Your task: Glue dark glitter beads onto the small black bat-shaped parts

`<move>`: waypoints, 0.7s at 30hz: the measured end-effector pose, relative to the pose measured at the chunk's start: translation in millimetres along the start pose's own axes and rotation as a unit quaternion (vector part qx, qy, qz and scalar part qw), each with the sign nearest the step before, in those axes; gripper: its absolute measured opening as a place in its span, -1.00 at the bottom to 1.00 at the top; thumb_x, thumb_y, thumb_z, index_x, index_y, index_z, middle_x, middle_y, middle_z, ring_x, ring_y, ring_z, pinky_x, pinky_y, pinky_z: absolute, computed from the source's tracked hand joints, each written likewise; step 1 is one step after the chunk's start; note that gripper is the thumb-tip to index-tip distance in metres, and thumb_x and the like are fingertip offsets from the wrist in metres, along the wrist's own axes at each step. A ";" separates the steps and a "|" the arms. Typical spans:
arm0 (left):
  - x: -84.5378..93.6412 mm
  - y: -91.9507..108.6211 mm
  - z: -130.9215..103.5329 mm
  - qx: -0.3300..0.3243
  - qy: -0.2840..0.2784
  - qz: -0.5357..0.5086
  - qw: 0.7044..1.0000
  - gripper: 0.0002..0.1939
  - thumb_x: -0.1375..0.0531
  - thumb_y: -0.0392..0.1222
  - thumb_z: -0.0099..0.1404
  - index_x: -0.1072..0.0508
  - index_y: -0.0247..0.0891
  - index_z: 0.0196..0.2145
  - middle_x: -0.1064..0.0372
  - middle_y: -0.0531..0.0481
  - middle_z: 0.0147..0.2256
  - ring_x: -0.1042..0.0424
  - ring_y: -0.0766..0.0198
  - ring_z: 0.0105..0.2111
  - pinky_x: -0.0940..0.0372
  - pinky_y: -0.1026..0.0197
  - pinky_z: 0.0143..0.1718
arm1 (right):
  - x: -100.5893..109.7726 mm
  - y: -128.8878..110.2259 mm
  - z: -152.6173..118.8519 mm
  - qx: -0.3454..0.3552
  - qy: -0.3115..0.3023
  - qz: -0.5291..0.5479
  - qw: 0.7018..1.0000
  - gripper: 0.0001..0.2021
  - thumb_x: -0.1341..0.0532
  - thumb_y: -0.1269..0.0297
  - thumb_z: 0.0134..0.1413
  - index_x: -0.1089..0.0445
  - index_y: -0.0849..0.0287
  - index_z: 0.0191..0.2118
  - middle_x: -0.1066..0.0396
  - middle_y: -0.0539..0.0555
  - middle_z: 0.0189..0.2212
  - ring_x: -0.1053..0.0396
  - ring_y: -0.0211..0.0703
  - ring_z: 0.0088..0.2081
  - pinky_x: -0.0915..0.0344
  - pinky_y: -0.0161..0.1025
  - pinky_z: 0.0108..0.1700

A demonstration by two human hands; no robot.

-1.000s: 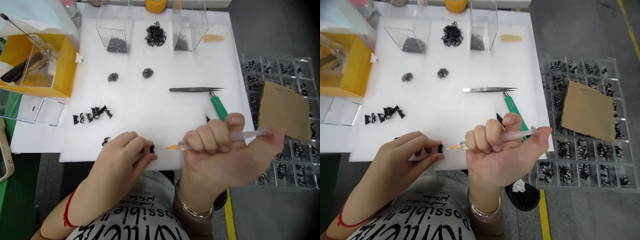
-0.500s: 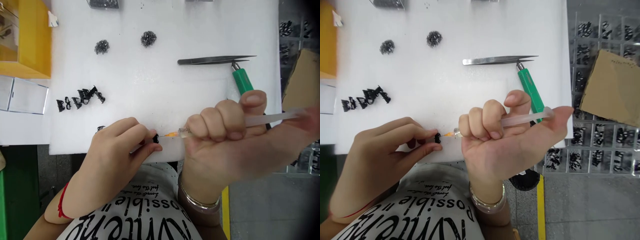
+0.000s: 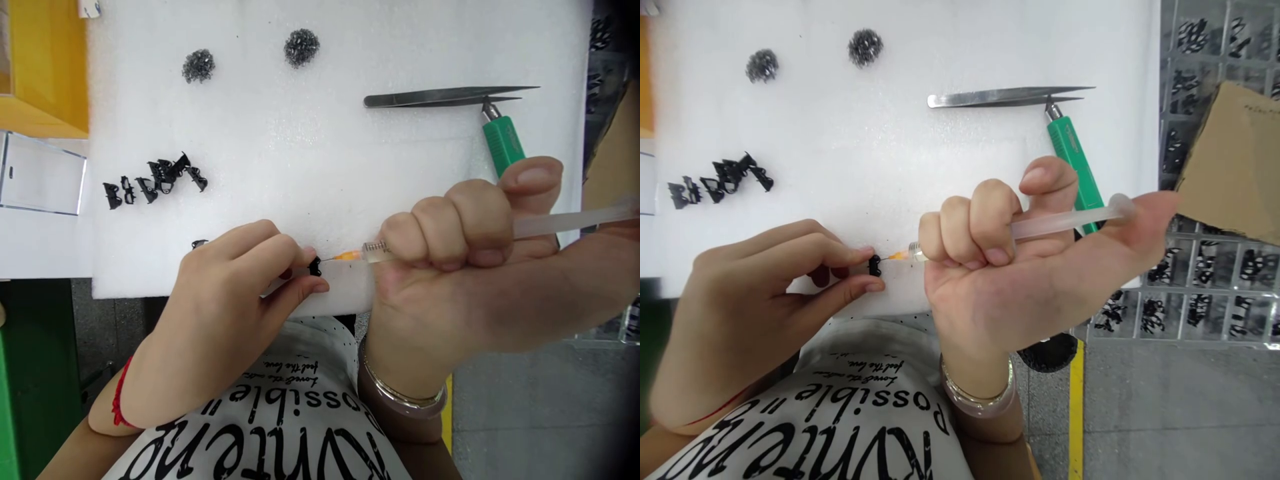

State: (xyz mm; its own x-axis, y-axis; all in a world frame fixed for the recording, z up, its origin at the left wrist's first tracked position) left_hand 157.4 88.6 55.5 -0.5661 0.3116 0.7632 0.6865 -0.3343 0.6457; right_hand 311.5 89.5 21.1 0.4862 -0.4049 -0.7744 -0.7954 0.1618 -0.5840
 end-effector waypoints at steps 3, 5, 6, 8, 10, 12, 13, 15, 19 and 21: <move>0.1 0.4 -0.5 0.002 0.001 0.009 1.000 -0.88 -0.30 -0.32 0.19 -0.43 -0.33 -0.46 -0.33 0.11 -0.45 -0.26 0.48 -0.49 -0.21 0.39 -0.51 | 0.2 0.7 0.7 -0.004 0.011 0.004 1.000 -0.16 0.56 -0.27 0.08 -0.26 0.18 -0.54 0.19 -0.16 -0.79 0.22 -0.50 -0.74 0.05 -0.47 -0.71; -0.4 2.1 -1.6 -0.003 -0.002 0.008 1.000 -0.88 -0.30 -0.32 0.19 -0.43 -0.33 -0.46 -0.33 0.11 -0.45 -0.27 0.48 -0.49 -0.22 0.40 -0.50 | -0.3 0.5 0.5 -0.002 0.008 0.005 1.000 -0.17 0.54 -0.26 0.09 -0.27 0.18 -0.54 0.18 -0.16 -0.79 0.21 -0.50 -0.74 0.04 -0.47 -0.70; -0.6 2.7 -2.3 -0.006 -0.003 0.008 1.000 -0.88 -0.30 -0.32 0.19 -0.43 -0.33 -0.47 -0.33 0.12 -0.45 -0.28 0.49 -0.49 -0.22 0.40 -0.50 | -0.4 0.0 0.2 0.000 0.007 0.005 1.000 -0.17 0.54 -0.27 0.09 -0.27 0.18 -0.54 0.18 -0.16 -0.79 0.21 -0.50 -0.74 0.03 -0.47 -0.70; -0.9 1.8 -3.4 -0.001 -0.004 0.011 1.000 -0.87 -0.29 -0.31 0.20 -0.42 -0.33 -0.47 -0.33 0.12 -0.45 -0.28 0.48 -0.49 -0.22 0.39 -0.51 | 0.2 -0.6 -0.7 0.001 0.005 0.000 1.000 -0.17 0.55 -0.27 0.08 -0.26 0.18 -0.55 0.19 -0.16 -0.78 0.23 -0.50 -0.74 0.03 -0.47 -0.70; -1.1 -0.2 -3.9 0.007 -0.004 0.017 1.000 -0.88 -0.29 -0.31 0.21 -0.43 -0.33 -0.47 -0.32 0.12 -0.46 -0.26 0.47 -0.50 -0.21 0.36 -0.52 | 1.4 -1.6 -1.6 0.003 0.002 -0.003 1.000 -0.17 0.55 -0.27 0.09 -0.26 0.17 -0.55 0.21 -0.15 -0.77 0.25 -0.49 -0.73 0.03 -0.48 -0.70; -1.5 -0.2 -3.7 0.006 -0.005 0.019 1.000 -0.88 -0.28 -0.31 0.21 -0.43 -0.32 -0.46 -0.30 0.12 -0.46 -0.24 0.46 -0.51 -0.19 0.34 -0.53 | 0.9 -1.3 -2.3 0.000 -0.014 -0.006 1.000 -0.23 0.45 -0.26 0.14 -0.27 0.16 -0.55 0.21 -0.15 -0.76 0.27 -0.48 -0.71 0.02 -0.47 -0.68; -1.7 -0.2 -3.3 0.005 -0.006 0.020 1.000 -0.89 -0.28 -0.30 0.21 -0.44 -0.32 -0.46 -0.30 0.12 -0.46 -0.23 0.46 -0.51 -0.19 0.33 -0.54 | -0.2 -1.6 -2.5 0.003 -0.028 -0.008 1.000 -0.28 0.36 -0.27 0.17 -0.27 0.16 -0.55 0.21 -0.16 -0.75 0.28 -0.48 -0.70 0.01 -0.47 -0.67; -1.5 -0.3 -2.5 0.008 -0.005 0.024 1.000 -0.89 -0.28 -0.29 0.21 -0.45 -0.31 -0.45 -0.30 0.13 -0.46 -0.22 0.45 -0.51 -0.19 0.32 -0.53 | -5.5 -3.4 -3.2 0.020 -0.071 -0.012 0.997 -0.40 0.13 -0.27 0.13 -0.27 0.15 -0.56 0.21 -0.17 -0.74 0.28 -0.47 -0.69 0.02 -0.46 -0.67; -0.6 1.0 -1.7 0.013 -0.002 0.031 0.999 -0.91 -0.28 -0.30 0.21 -0.45 -0.30 -0.45 -0.31 0.13 -0.45 -0.22 0.45 -0.51 -0.19 0.32 -0.53 | -8.5 -6.4 -2.1 0.046 -0.098 -0.017 0.994 -0.48 -0.02 -0.23 0.04 -0.27 0.13 -0.61 0.23 -0.16 -0.74 0.30 -0.45 -0.68 0.08 -0.44 -0.68; -0.1 2.1 -1.9 0.007 0.000 0.027 1.000 -0.90 -0.28 -0.32 0.21 -0.44 -0.29 -0.46 -0.31 0.13 -0.46 -0.22 0.46 -0.52 -0.18 0.33 -0.53 | -2.5 -6.7 -0.7 0.038 -0.065 -0.033 0.997 -0.49 0.00 -0.19 0.09 -0.29 0.12 -0.61 0.22 -0.14 -0.73 0.30 -0.43 -0.68 0.08 -0.43 -0.67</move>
State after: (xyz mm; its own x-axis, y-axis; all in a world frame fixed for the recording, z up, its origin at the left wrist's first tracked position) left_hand 158.0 86.2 56.9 -0.5278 0.2938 0.7970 0.7223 -0.3385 0.6031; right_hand 315.4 88.7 27.1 0.5836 -0.2980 -0.7554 -0.7322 0.2090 -0.6482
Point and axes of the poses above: each hand's wrist, its own z-axis towards the middle knuckle, its own x-axis out of the back of the hand, y = z × x, the point moved 9 cm from there along z, towards the middle knuckle
